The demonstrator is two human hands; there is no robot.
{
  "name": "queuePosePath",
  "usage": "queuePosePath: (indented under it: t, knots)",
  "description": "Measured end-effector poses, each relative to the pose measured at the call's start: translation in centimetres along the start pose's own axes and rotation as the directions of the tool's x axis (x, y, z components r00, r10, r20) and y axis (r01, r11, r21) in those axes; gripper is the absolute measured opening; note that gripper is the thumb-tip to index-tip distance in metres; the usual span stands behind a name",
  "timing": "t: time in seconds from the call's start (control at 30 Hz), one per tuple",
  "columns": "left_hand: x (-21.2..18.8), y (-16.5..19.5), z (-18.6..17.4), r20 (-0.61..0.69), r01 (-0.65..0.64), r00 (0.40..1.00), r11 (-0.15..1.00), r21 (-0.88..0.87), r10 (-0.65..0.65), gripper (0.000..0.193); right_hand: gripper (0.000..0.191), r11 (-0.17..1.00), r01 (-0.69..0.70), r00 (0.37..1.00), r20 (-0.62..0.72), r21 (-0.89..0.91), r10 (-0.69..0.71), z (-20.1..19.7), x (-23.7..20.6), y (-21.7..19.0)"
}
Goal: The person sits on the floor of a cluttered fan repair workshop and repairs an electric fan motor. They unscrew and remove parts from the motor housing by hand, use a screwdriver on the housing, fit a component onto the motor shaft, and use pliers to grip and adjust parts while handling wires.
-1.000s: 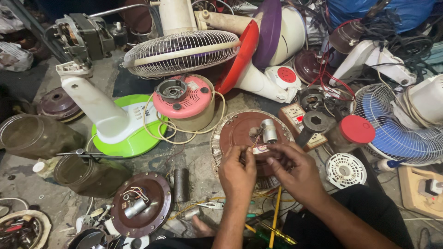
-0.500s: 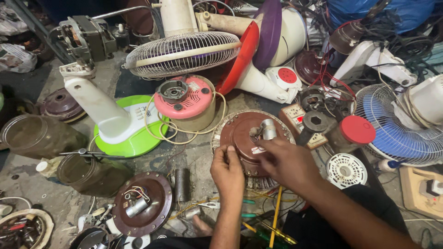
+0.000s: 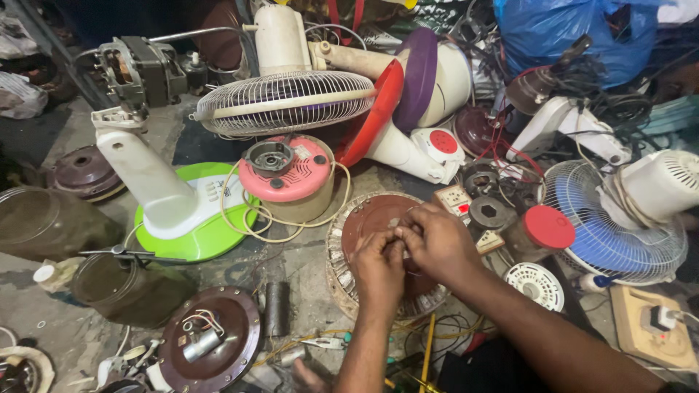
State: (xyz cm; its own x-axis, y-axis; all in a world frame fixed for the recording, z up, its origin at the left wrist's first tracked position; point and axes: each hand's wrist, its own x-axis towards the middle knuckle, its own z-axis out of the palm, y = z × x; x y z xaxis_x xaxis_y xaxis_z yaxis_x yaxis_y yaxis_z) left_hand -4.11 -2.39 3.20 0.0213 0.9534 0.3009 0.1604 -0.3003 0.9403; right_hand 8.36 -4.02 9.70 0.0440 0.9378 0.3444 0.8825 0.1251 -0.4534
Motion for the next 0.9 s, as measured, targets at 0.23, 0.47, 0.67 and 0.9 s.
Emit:
queuePosePath:
  t: [0.23, 0.47, 0.67, 0.9]
  knots:
    - [0.3, -0.5, 0.4, -0.179, -0.016, 0.984, 0.997, -0.082, 0.001, 0.011, 0.022, 0.857, -0.282, 0.944, -0.034, 0.43, 0.328, 0.7, -0.4, 3.0]
    - [0.9, -0.9, 1.2, -0.194, 0.041, 0.977, 0.974, -0.224, -0.086, 0.016, 0.021, 0.888, -0.236, 0.959, -0.052, 0.395, 0.278, 0.5, -2.2, 2.7]
    - [0.8, -1.4, 1.1, -0.205, -0.064, 0.978, 0.993, -0.094, 0.044, 0.023, 0.026, 0.982, 0.186, 0.976, -0.115, -0.013, -0.186, -1.4, 0.8, 1.0]
    - [0.5, -1.7, 1.1, -0.169, -0.035, 0.985, 0.996, -0.083, 0.021, 0.061, 0.02, 0.981, 0.193, 0.954, 0.227, 0.026, -0.194, -1.1, 4.5, 1.9]
